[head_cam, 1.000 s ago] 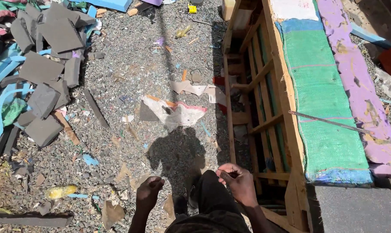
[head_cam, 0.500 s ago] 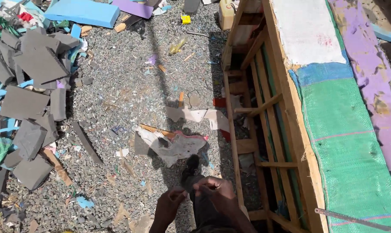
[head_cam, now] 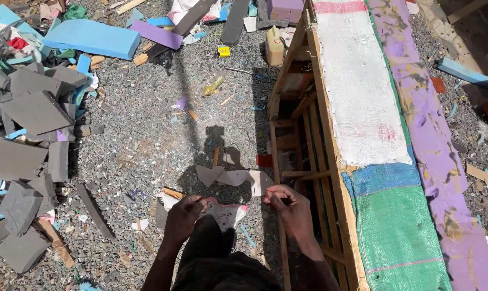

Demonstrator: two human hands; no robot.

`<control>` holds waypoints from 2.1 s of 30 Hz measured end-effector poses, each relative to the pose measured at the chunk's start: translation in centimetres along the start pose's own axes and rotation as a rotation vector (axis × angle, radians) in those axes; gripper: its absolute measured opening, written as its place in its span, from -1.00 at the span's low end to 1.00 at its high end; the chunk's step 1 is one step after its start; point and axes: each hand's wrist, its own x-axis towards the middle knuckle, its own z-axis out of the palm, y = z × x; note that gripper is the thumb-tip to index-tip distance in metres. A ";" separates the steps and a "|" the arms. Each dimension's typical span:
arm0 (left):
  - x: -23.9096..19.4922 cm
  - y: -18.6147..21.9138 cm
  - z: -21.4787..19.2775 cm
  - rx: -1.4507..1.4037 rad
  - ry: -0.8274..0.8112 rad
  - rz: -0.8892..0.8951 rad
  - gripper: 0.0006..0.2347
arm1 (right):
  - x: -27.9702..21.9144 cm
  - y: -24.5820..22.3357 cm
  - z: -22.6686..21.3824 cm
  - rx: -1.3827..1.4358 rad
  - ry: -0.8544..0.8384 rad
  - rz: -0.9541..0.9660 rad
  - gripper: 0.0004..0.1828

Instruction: The person uses a metal rod to pry and remove foam padding from a wooden frame in a cluttered outdoor area. They then pick up a hammer and a box of nails, using the hammer to drive nails into a small wooden block on the ground.

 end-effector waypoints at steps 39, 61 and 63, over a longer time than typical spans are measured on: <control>52.2 29.9 -1.0 0.167 -0.178 -0.123 -0.75 | 55.8 -10.2 1.2 -0.151 -0.076 0.004 -0.62; 74.8 35.1 -3.2 0.484 -0.379 -0.185 -0.77 | 77.9 -8.3 -9.2 -1.085 0.438 -0.019 -0.55; 77.8 34.1 -2.6 0.578 -0.462 -0.182 -0.80 | 78.6 -9.3 -8.7 -1.111 0.432 0.079 -0.46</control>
